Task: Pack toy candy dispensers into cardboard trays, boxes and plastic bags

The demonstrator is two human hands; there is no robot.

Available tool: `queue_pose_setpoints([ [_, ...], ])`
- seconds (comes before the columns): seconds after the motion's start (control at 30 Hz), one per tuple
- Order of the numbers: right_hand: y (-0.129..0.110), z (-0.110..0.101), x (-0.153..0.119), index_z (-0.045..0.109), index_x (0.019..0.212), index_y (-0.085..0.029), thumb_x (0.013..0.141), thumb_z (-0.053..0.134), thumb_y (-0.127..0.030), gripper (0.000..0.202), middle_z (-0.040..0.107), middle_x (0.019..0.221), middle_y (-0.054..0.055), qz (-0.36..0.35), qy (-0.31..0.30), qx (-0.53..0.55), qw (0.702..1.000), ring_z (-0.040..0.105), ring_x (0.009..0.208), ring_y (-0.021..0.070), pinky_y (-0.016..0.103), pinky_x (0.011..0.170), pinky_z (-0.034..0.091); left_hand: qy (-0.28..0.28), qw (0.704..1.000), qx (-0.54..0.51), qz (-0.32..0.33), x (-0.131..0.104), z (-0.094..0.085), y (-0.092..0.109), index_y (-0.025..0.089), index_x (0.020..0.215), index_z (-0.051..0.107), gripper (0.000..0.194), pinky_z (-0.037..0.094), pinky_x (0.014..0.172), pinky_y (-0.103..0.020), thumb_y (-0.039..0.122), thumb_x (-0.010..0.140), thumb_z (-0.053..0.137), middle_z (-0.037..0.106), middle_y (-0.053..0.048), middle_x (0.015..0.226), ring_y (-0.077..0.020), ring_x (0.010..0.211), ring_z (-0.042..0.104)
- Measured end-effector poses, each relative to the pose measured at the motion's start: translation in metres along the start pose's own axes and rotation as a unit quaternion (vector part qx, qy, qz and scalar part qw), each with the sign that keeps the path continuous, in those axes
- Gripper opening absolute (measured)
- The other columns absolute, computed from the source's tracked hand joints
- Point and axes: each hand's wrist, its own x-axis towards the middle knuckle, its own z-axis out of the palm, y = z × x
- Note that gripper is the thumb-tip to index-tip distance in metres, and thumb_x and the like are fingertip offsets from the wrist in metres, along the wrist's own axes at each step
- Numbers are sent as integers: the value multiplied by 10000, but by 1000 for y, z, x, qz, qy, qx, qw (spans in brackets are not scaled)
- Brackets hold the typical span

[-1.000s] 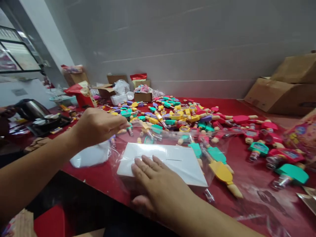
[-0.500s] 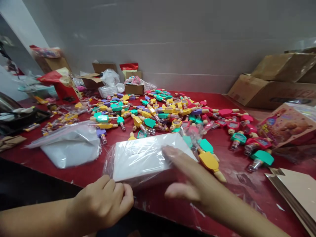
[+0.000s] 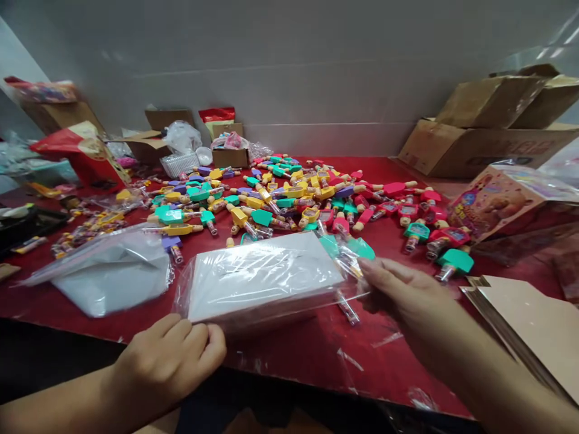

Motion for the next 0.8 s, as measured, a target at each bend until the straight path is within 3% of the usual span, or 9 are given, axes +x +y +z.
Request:
queue_pose_setpoints([
  [0.1, 32, 4, -15, 610, 569, -181, 659, 629, -683, 510, 567, 582, 46, 3, 45, 3, 999, 500, 532, 147, 259, 488, 424, 0, 1000, 5, -4, 0, 2, -1, 180, 748, 529, 136, 247, 473, -315, 76, 813, 470, 464, 52, 477, -132, 403, 408],
  [0.23, 63, 32, -11, 636, 679, -176, 780, 567, -620, 461, 602, 664, 32, -112, 182, -11, 977, 547, 643, 153, 273, 632, 447, 21, 1000, -8, 4, -2, 6, -7, 181, 709, 521, 173, 277, 504, -311, 54, 825, 501, 442, 53, 469, -132, 431, 385],
  [0.33, 74, 56, 4, 638, 740, -172, 813, 545, -598, 442, 618, 733, 34, -175, 272, 18, 946, 571, 736, 171, 299, 706, 453, 48, 999, -17, 5, -8, 11, -17, 172, 737, 540, 145, 300, 523, -293, 42, 793, 574, 458, 48, 492, -132, 484, 403],
  [0.43, 78, 70, 15, 634, 773, -157, 833, 517, -590, 452, 599, 727, 33, -174, 288, 44, 941, 563, 723, 173, 300, 676, 444, 52, 999, 4, -12, -28, 20, -24, 164, 776, 555, 93, 343, 559, -277, 86, 803, 599, 520, 18, 584, -138, 576, 467],
  [0.5, 79, 73, 18, 631, 773, -150, 833, 512, -590, 459, 578, 698, 33, -163, 280, 47, 945, 549, 690, 174, 302, 644, 431, 48, 997, -6, -60, -47, 26, -24, 176, 774, 545, 85, 383, 613, -278, 187, 825, 612, 539, 5, 661, -136, 630, 492],
  [0.57, 79, 73, 17, 629, 773, -150, 816, 515, -608, 473, 562, 690, 37, -154, 284, 33, 946, 531, 682, 180, 316, 640, 417, 73, 974, -60, -206, -65, 30, -19, 191, 827, 539, 152, 415, 675, -282, 312, 819, 630, 538, -7, 763, -139, 707, 517],
  [0.63, 78, 72, 15, 616, 770, -160, 803, 511, -622, 475, 545, 688, 37, -142, 298, 20, 944, 508, 678, 187, 338, 654, 400, 139, 887, -185, -400, -73, 29, -10, 207, 951, 516, 332, 444, 727, -291, 477, 790, 620, 535, -27, 899, -151, 800, 545],
  [0.73, 73, 72, 11, 567, 716, -185, 812, 491, -605, 437, 499, 664, 26, -117, 312, 11, 943, 477, 680, 190, 358, 678, 379, 144, 659, -435, -597, -66, 26, 1, 197, 1021, 519, 548, 464, 760, -293, 610, 686, 648, 572, -50, 990, -168, 860, 575],
  [0.8, 70, 72, 10, 540, 693, -196, 818, 487, -581, 409, 482, 660, 19, -109, 317, 4, 942, 466, 691, 186, 352, 682, 376, 112, 509, -529, -670, -53, 27, 4, 162, 872, 589, 500, 459, 732, -260, 544, 594, 753, 615, -34, 856, -153, 788, 578],
])
